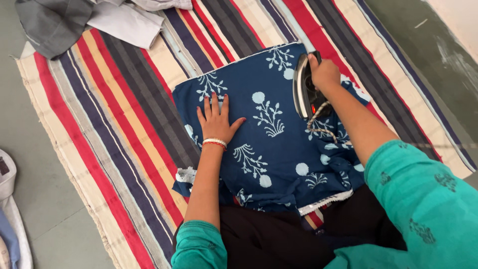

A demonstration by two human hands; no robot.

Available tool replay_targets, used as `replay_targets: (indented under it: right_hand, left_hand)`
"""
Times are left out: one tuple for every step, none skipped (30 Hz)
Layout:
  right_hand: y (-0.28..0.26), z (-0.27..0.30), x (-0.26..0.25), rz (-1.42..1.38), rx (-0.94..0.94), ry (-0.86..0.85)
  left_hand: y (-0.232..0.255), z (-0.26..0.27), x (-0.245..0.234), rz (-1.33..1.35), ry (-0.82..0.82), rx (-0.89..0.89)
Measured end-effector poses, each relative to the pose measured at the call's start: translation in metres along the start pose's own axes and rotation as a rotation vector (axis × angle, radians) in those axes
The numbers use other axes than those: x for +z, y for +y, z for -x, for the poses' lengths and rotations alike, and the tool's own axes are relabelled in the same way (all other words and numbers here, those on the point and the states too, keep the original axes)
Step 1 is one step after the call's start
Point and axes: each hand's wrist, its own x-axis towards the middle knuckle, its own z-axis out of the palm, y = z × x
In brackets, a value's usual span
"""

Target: The person irons a dark blue patterned garment laid out on a striped mat. They smooth the fabric with their hands, use an electric iron to press the main body and sleeves, and flip the garment to iron the other side.

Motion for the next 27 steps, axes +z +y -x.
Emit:
replay_targets:
  right_hand:
    - [-0.005, -0.005, 0.001, 0.002, -0.002, 0.006]
    - [-0.009, -0.010, 0.002, 0.005, -0.005, 0.013]
    - [-0.011, -0.012, 0.003, 0.006, -0.005, 0.020]
    - [-0.011, -0.014, 0.003, 0.000, -0.007, 0.014]
    - [-0.011, -0.014, 0.005, -0.007, -0.007, 0.008]
    - [-0.010, -0.013, 0.007, -0.015, -0.008, 0.002]
    - [-0.008, -0.010, 0.009, -0.014, -0.016, -0.007]
    - [-0.006, -0.005, 0.011, -0.014, -0.024, -0.017]
    - [-0.004, 0.001, 0.013, -0.013, -0.036, -0.029]
    - [-0.003, 0.010, 0.016, 0.031, -0.174, 0.050]
    - [-0.005, 0.022, 0.022, 0.069, -0.313, 0.126]
    - [-0.008, 0.035, 0.024, 0.106, -0.453, 0.202]
    - [-0.012, 0.048, 0.026, 0.094, -0.434, 0.130]
    - [-0.020, 0.064, 0.030, 0.082, -0.416, 0.058]
    - [-0.029, 0.079, 0.034, 0.071, -0.396, -0.014]
    - [-0.039, 0.093, 0.035, 0.071, -0.371, -0.090]
    - [-0.050, 0.106, 0.038, 0.071, -0.346, -0.166]
    - [-0.060, 0.120, 0.040, 0.073, -0.398, -0.155]
    - [-0.069, 0.132, 0.041, 0.076, -0.454, -0.146]
    - [-0.077, 0.144, 0.044, 0.083, -0.476, -0.148]
    - [-0.085, 0.155, 0.048, 0.089, -0.501, -0.151]
    - [-0.092, 0.166, 0.052, 0.095, -0.527, -0.154]
    - [-0.098, 0.177, 0.056, 0.079, -0.548, -0.189]
    - [-0.103, 0.187, 0.061, 0.064, -0.570, -0.223]
    - [-0.106, 0.197, 0.065, 0.050, -0.590, -0.257]
    - [-0.109, 0.209, 0.070, 0.068, -0.625, -0.249]
    - [-0.110, 0.222, 0.074, 0.086, -0.656, -0.238]
  left_hand:
    - [-0.001, 0.000, 0.000, -0.008, 0.015, -0.011]
    - [-0.004, 0.000, -0.001, -0.017, 0.030, -0.021]
    - [-0.007, 0.001, -0.002, -0.025, 0.043, -0.029]
    - [-0.011, 0.000, -0.002, -0.022, 0.070, -0.030]
    - [-0.016, 0.001, -0.003, -0.019, 0.096, -0.029]
    - [-0.021, 0.001, -0.003, -0.016, 0.121, -0.029]
    - [-0.025, 0.002, -0.002, -0.026, 0.140, -0.046]
    - [-0.029, 0.002, -0.002, -0.036, 0.159, -0.064]
    - [-0.033, 0.004, -0.001, -0.046, 0.179, -0.085]
    - [-0.036, 0.006, 0.000, -0.076, 0.215, -0.097]
    - [-0.040, 0.009, -0.002, -0.112, 0.250, -0.109]
    - [-0.043, 0.013, -0.003, -0.147, 0.285, -0.121]
    - [-0.045, 0.016, -0.006, -0.099, 0.274, -0.156]
    - [-0.047, 0.022, -0.009, -0.051, 0.264, -0.191]
    - [-0.047, 0.027, -0.012, -0.001, 0.253, -0.224]
    - [-0.047, 0.033, -0.014, 0.034, 0.261, -0.244]
    - [-0.047, 0.040, -0.017, 0.068, 0.270, -0.263]
    - [-0.047, 0.045, -0.020, 0.104, 0.279, -0.282]
    - [-0.045, 0.050, -0.022, 0.120, 0.259, -0.324]
    - [-0.044, 0.054, -0.025, 0.137, 0.240, -0.365]
    - [-0.043, 0.059, -0.027, 0.154, 0.223, -0.410]
    - [-0.043, 0.065, -0.029, 0.152, 0.207, -0.449]
    - [-0.042, 0.071, -0.032, 0.152, 0.194, -0.490]
    - [-0.041, 0.076, -0.036, 0.152, 0.180, -0.530]
    - [-0.040, 0.083, -0.039, 0.155, 0.204, -0.532]
    - [-0.038, 0.089, -0.044, 0.158, 0.227, -0.534]
    - [-0.035, 0.095, -0.048, 0.163, 0.250, -0.531]
